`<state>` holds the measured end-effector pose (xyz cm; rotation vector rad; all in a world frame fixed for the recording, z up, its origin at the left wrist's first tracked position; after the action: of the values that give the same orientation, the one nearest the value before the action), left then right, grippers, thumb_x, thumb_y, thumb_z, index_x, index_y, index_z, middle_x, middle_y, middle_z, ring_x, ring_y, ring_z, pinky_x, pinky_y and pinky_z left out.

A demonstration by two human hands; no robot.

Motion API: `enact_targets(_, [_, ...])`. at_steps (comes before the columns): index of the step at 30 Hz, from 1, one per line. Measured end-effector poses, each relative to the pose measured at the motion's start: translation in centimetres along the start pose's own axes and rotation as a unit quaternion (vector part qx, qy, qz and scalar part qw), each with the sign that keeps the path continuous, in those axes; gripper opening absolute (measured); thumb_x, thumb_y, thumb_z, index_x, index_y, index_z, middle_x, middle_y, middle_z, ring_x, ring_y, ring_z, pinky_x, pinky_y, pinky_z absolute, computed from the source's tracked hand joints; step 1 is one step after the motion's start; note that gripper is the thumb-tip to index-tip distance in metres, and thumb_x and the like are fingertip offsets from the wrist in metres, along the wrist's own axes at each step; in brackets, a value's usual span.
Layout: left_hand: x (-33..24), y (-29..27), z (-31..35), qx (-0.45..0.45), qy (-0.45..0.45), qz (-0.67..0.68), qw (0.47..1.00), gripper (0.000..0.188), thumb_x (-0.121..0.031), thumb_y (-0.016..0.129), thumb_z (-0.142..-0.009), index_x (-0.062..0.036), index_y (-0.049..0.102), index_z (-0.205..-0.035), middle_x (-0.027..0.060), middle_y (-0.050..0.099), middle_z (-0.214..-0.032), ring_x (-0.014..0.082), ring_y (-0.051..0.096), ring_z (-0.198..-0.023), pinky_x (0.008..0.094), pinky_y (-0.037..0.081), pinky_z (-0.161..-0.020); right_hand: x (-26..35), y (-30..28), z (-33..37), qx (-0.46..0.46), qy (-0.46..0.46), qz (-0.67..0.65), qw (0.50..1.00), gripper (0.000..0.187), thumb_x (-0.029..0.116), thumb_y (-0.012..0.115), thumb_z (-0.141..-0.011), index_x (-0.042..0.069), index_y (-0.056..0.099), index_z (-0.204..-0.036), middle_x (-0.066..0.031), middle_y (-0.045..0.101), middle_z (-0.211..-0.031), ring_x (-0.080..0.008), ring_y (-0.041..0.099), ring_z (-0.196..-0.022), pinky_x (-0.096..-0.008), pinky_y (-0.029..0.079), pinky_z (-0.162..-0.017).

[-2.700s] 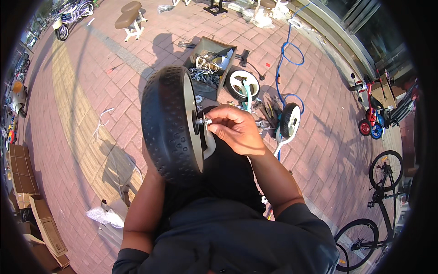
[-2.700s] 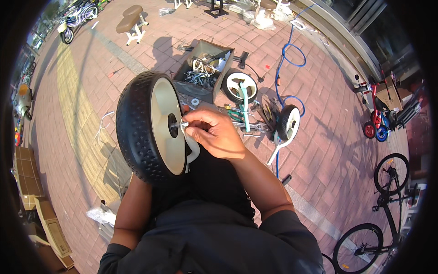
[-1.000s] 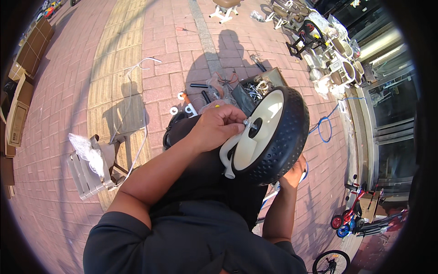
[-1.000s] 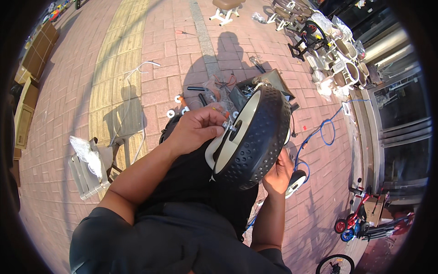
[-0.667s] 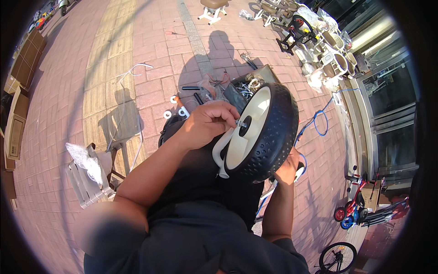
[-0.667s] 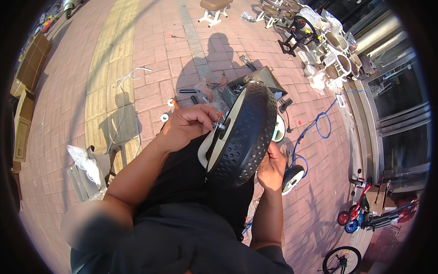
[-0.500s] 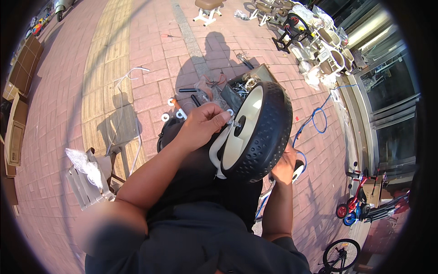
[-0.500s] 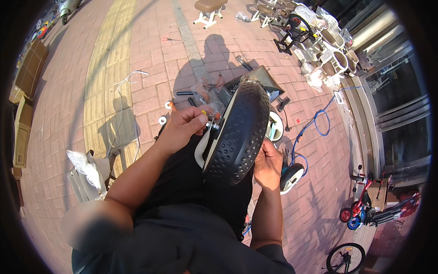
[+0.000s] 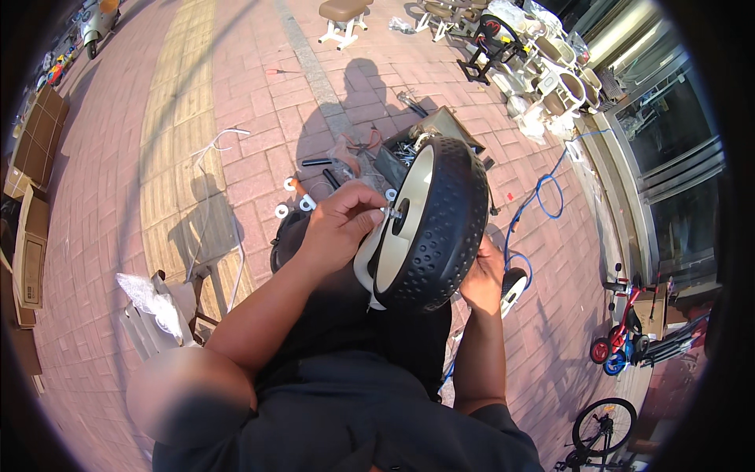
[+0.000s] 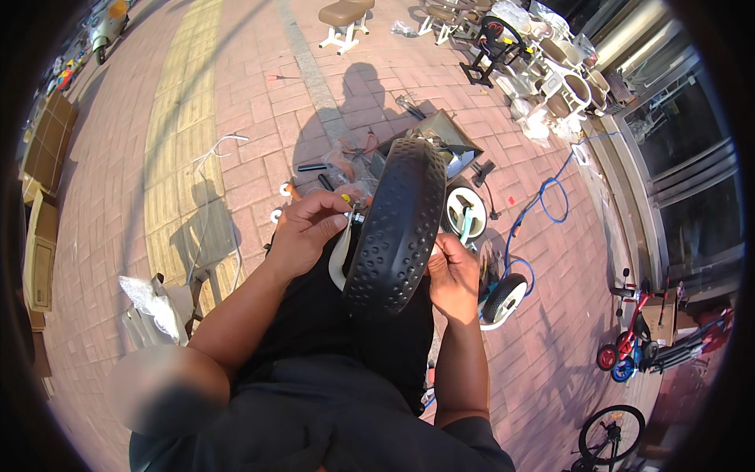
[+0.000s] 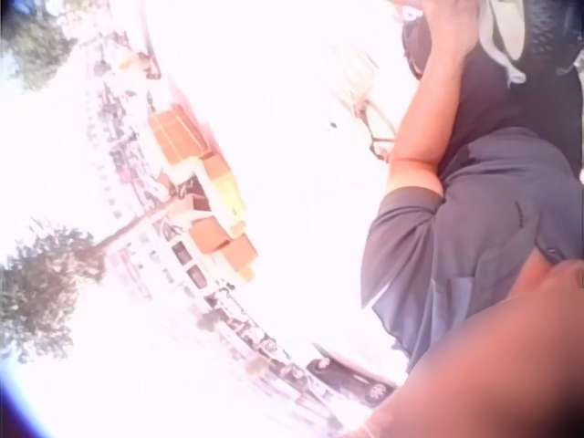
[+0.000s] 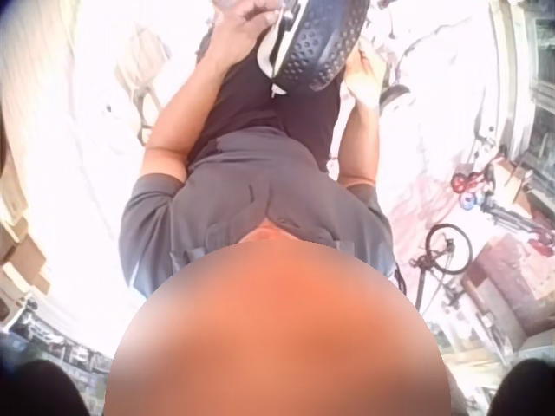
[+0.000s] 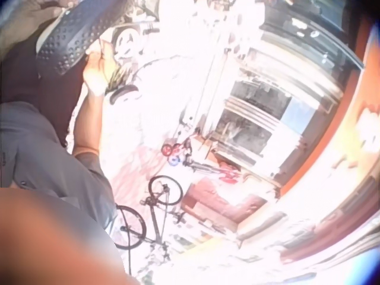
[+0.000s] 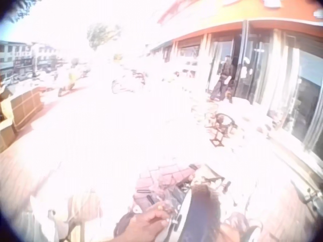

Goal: The person assembles a white scooter by attaching wheels to the frame, inserting the handlebar stem, and securing the handlebars with bolts. They use a wrench to tighten the bolts and ensure the components are firmly attached.

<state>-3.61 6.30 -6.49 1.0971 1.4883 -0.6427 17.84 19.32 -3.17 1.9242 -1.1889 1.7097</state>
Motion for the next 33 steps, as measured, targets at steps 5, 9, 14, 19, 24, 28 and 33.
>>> enact_targets(5, [0.9,0.6,0.4,-0.048,-0.077,0.183,0.979,0.031,-0.031,0.052,-0.109,-0.0024,0.062,-0.115,0.0052,0.064,-0.101,0.0125,0.063,-0.097,0.0273,0.052,-0.088,0.3,0.0,-0.1,-0.012,-0.013,0.033,0.999,0.029,0.026,0.061,-0.105,-0.001,0.068,-0.102,-0.001,0.064,-0.075,-0.0081,0.057,-0.063,-0.0234,0.046,-0.058])
enact_targets(9, [1.9,2.4,0.3,-0.016,-0.106,0.093,0.99,0.047,-0.043,0.037,-0.111,-0.0044,0.058,-0.095,0.0034,0.057,-0.076,0.0119,0.054,-0.068,0.0261,0.045,-0.067,0.4,0.3,-0.2,-0.037,-0.058,0.078,0.995,0.024,0.022,0.059,-0.106,0.0,0.067,-0.101,-0.0046,0.061,-0.073,-0.0134,0.058,-0.063,-0.0295,0.047,-0.06])
enact_targets(14, [2.0,3.4,0.2,-0.073,-0.069,0.05,0.994,0.046,-0.041,0.035,-0.11,-0.0065,0.055,-0.086,-0.0004,0.05,-0.066,0.0085,0.043,-0.056,0.0249,0.034,-0.053,-0.2,0.8,-0.6,-0.047,-0.068,0.138,0.987,0.028,0.021,0.054,-0.107,0.002,0.056,-0.086,-0.0091,0.054,-0.064,-0.0194,0.053,-0.058,-0.0357,0.044,-0.057])
enact_targets(19, [1.1,2.5,-1.1,-0.09,-0.036,-0.003,0.995,0.046,-0.039,0.036,-0.107,-0.0067,0.055,-0.08,-0.0007,0.048,-0.064,0.0091,0.042,-0.056,0.0266,0.033,-0.053,0.3,1.3,-1.6,-0.074,-0.064,0.069,0.993,0.03,0.02,0.051,-0.107,0.0,0.052,-0.084,-0.0127,0.053,-0.064,-0.0236,0.054,-0.057,-0.0369,0.045,-0.058])
enact_targets(24, [-0.5,1.0,-4.0,-0.09,0.016,-0.078,0.993,0.049,-0.038,0.037,-0.105,-0.0045,0.054,-0.074,0.0021,0.05,-0.061,0.0129,0.045,-0.055,0.0303,0.036,-0.053,1.4,1.7,-4.5,-0.041,-0.018,0.023,0.999,0.039,0.028,0.05,-0.109,0.0,0.054,-0.083,-0.0106,0.054,-0.064,-0.0208,0.053,-0.058,-0.0345,0.044,-0.058])
enact_targets(28, [-2.1,-0.3,-8.2,-0.105,0.081,-0.164,0.978,0.052,-0.037,0.036,-0.105,-0.0004,0.055,-0.072,0.0066,0.052,-0.058,0.0181,0.049,-0.055,0.0348,0.038,-0.055,2.8,1.5,-7.9,-0.078,-0.091,0.07,0.99,0.036,0.027,0.05,-0.109,0.001,0.055,-0.086,-0.0091,0.055,-0.063,-0.0213,0.053,-0.056,-0.0346,0.042,-0.056])
enact_targets(33, [-1.4,-1.9,-12.8,-0.074,0.068,-0.12,0.988,0.052,-0.032,0.033,-0.105,0.0004,0.053,-0.07,0.0077,0.051,-0.058,0.0197,0.049,-0.057,0.0363,0.039,-0.058,1.1,2.4,-12.1,-0.077,-0.063,0.034,0.994,0.033,0.024,0.05,-0.109,0.0,0.055,-0.086,-0.008,0.052,-0.062,-0.0186,0.055,-0.057,-0.0351,0.041,-0.055])
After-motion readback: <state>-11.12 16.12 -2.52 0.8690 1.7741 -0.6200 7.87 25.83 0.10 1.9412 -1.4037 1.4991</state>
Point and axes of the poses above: each hand's wrist, its own z-axis away from the middle knuckle, its own y-axis out of the palm, x = y × z, the point moved 5 cm from there along -z, towards the middle knuckle
